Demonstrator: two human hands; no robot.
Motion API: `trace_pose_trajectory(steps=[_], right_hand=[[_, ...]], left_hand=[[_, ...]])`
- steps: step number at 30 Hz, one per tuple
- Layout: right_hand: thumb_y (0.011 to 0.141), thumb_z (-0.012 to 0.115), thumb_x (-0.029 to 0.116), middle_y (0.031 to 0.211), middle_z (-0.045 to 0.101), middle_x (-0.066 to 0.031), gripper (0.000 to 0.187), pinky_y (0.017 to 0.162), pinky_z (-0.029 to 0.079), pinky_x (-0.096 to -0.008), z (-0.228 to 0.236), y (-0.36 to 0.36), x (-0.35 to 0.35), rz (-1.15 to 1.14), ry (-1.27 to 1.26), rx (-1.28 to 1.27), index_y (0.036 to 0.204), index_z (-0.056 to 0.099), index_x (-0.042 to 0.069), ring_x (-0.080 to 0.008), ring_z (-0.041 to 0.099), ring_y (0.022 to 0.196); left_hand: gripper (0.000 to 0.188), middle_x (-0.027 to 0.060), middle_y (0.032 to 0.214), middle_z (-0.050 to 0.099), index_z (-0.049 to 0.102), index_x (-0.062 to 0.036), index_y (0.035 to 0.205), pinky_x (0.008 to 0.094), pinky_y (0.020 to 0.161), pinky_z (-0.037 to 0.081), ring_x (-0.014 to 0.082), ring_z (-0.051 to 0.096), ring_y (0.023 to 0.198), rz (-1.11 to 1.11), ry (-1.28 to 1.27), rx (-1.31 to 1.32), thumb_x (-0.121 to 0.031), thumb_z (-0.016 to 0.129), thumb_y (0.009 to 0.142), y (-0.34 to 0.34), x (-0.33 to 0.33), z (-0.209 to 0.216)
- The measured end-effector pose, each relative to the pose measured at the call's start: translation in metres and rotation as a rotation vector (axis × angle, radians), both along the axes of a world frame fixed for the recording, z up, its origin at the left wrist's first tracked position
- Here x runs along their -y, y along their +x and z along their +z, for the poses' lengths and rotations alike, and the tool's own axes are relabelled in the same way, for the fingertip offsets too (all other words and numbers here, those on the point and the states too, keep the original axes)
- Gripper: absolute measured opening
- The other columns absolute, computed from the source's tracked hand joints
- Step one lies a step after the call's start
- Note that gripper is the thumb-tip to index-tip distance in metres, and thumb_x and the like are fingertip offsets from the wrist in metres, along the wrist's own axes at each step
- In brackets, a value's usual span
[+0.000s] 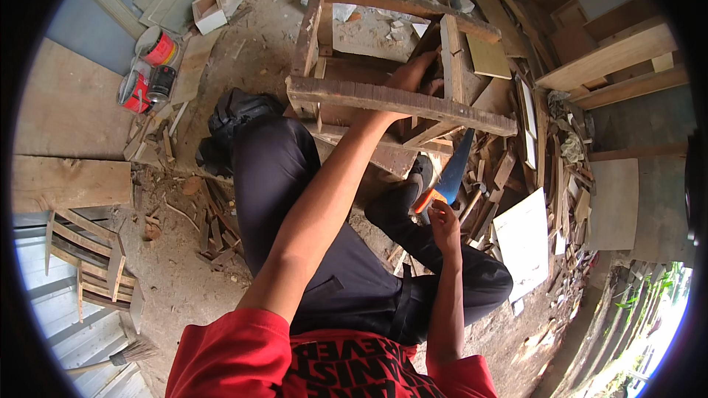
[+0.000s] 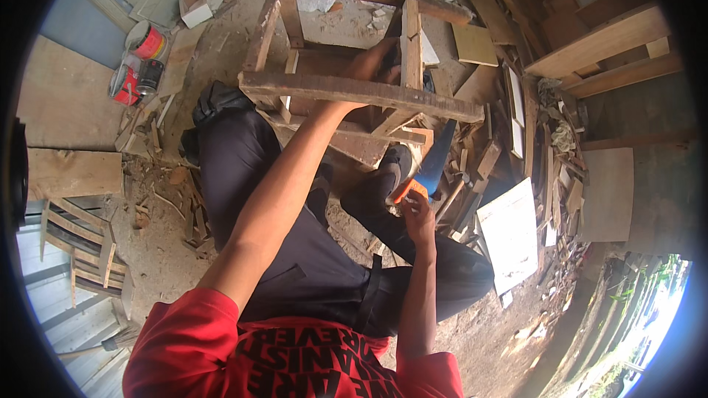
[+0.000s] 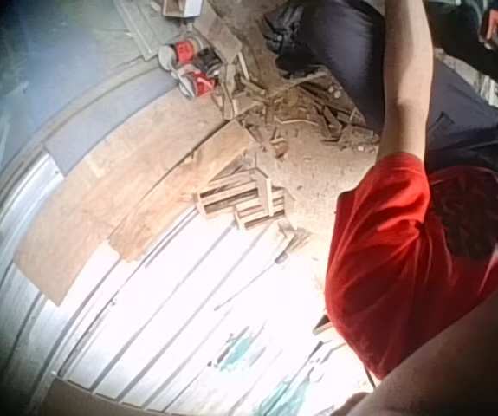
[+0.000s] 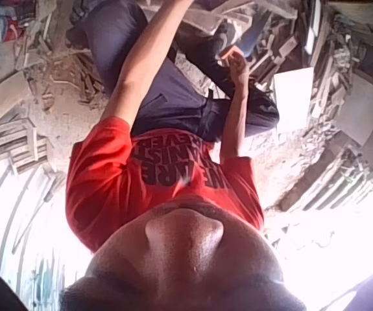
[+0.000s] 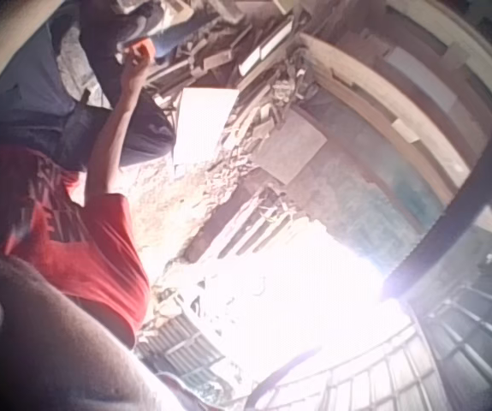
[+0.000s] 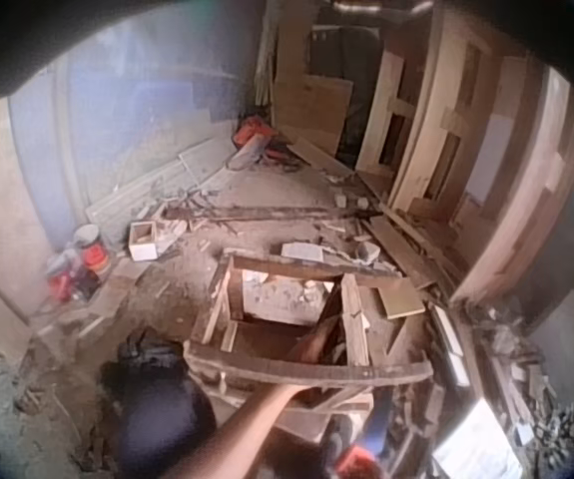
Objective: The person uses a hammer to strike and pry apart a wooden frame, removing nails and separating pieces. The person repeatedly hits joints and pulls apart sections to disassemble the structure.
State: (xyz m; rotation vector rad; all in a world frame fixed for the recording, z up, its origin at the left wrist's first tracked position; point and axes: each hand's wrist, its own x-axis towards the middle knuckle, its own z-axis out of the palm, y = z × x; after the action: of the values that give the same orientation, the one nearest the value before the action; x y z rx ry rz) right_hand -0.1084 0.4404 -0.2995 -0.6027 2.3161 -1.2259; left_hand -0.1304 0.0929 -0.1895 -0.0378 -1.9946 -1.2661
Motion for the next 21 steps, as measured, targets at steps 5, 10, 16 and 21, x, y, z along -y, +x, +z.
trace_pose_trajectory(steps=[5,10,16,21], right_hand=[[0.093,0.066,0.022,0.111,0.067,-0.0134,0.035,0.079,0.054,-0.0326,-0.001,-0.002,-0.002,0.005,0.029,-0.006,0.119,0.061,0.000,-0.0202,0.067,0.094],[0.092,0.067,0.022,0.111,0.067,-0.0133,0.036,0.080,0.054,-0.0330,-0.005,-0.003,-0.002,0.004,0.036,0.020,0.120,0.061,-0.001,-0.0208,0.068,0.095],[0.092,0.067,0.022,0.112,0.067,-0.0136,0.039,0.081,0.054,-0.0334,-0.012,-0.005,-0.005,0.002,0.019,0.018,0.122,0.060,-0.001,-0.0215,0.068,0.096],[0.091,0.068,0.023,0.112,0.068,-0.0140,0.040,0.081,0.054,-0.0333,-0.013,-0.006,-0.001,0.013,0.032,0.064,0.122,0.060,-0.002,-0.0221,0.068,0.096]], left_hand=[[0.051,0.0265,0.121,0.060,0.045,0.0025,0.135,0.0408,0.094,0.047,0.0365,0.060,0.112,-0.037,0.022,-0.041,-0.022,0.062,0.093,0.000,0.002,0.002],[0.058,0.0241,0.124,0.060,0.044,0.0028,0.136,0.0388,0.099,0.044,0.0311,0.058,0.117,-0.100,0.068,-0.007,-0.034,0.062,0.094,0.004,0.005,0.007],[0.057,0.0233,0.124,0.060,0.044,0.0024,0.136,0.0364,0.100,0.043,0.0274,0.056,0.119,-0.135,0.130,0.052,-0.029,0.064,0.094,0.010,0.002,0.020],[0.054,0.0182,0.125,0.062,0.048,-0.0050,0.137,0.0405,0.096,0.047,0.0281,0.059,0.118,-0.090,0.125,0.051,-0.027,0.065,0.091,0.006,0.004,0.011]])
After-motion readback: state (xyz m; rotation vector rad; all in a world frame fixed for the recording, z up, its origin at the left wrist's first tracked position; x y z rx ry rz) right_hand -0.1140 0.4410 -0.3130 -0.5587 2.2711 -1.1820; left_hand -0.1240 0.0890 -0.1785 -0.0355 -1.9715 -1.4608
